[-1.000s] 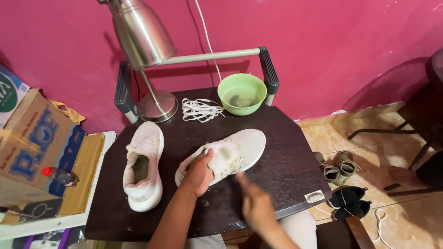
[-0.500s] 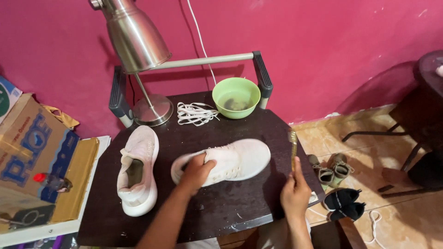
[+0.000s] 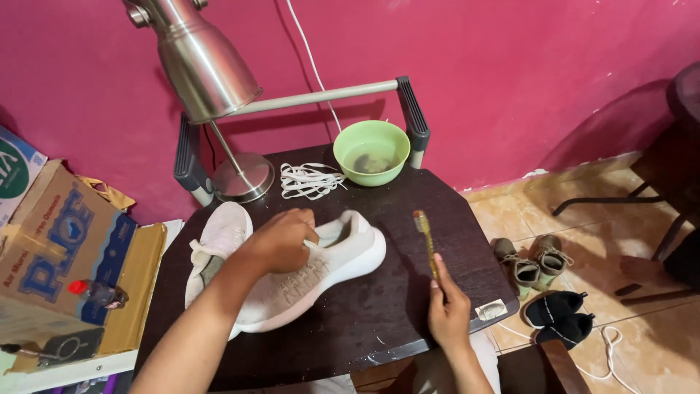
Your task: The person cleans a pair of white sneakers using a toothbrush and a bowl of water. They scrub the soles, sides, and uppers of the shoes, repeatedly dipping the brush into the water to keep it wet.
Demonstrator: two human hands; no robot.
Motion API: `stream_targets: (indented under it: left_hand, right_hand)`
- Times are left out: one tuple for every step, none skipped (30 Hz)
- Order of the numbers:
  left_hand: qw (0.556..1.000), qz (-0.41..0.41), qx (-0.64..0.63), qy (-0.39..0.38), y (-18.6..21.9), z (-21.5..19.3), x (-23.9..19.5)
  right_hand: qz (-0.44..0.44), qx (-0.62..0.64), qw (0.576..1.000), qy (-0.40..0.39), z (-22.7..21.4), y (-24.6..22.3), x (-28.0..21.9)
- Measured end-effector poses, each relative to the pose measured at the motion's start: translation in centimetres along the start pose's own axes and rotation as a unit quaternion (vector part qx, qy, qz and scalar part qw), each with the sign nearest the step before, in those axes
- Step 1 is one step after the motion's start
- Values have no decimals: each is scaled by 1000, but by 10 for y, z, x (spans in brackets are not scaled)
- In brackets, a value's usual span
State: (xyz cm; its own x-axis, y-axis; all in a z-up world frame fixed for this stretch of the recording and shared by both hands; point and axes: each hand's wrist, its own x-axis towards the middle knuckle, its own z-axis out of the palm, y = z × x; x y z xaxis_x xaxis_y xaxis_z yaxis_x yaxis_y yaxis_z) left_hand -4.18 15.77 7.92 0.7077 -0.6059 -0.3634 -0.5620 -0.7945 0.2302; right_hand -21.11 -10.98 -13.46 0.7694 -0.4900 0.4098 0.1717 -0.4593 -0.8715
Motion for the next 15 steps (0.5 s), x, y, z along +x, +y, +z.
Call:
stream_targets:
  left_hand:
    - [1000,-16,-2,-22,4,1,-1]
    - [1000,-17,-1,-23,-7,23,8]
    - [996,33,-54,60,-18,46,16]
    - [980,81,-108,142,-30,69,24]
    - [981,80,-108,141,-23,68,19]
    - [982,52,-142,116,-17,66,13]
    - [980,24,-176,91,-12,65,7]
    - [980,23,-177,91,-7,63,6]
    - [981,-21,-178,78,-3,61,4]
    - [980,-63,-178,66,1,59,3]
    - [979,-63,-181,66,-11,61,12]
    - [977,-55,-197,57,-22,64,22]
    - [975,-48,-213,47,-34,66,31]
    - [974,-48,-215,49,-38,65,34]
    - [972,-41,-227,37,-42,63,37]
  right_hand:
    - [-16,-4,1000,-19,2,2,-3]
    - [-14,-2,1000,-19,4,-4,-5]
    - [-33,6,998,-55,6,-9,-7]
    - [-50,14,994,-93,8,-15,-9]
    - [-49,15,994,-94,8,-23,-9]
    - [-70,5,991,-118,9,-30,-9]
    - [-90,-5,986,-141,9,-38,-10]
    - [-90,-5,986,-143,11,-36,-11]
    - [-96,-16,986,-138,12,-35,-13]
    - [-102,-28,986,-132,13,-33,-14]
    - [-102,-30,985,-134,18,-28,-18]
    - [-120,-41,982,-137,23,-23,-21]
    - [-137,-51,979,-140,27,-19,-24]
    - [-140,-52,979,-141,32,-18,-26]
    - [-137,-120,965,-187,37,-17,-29]
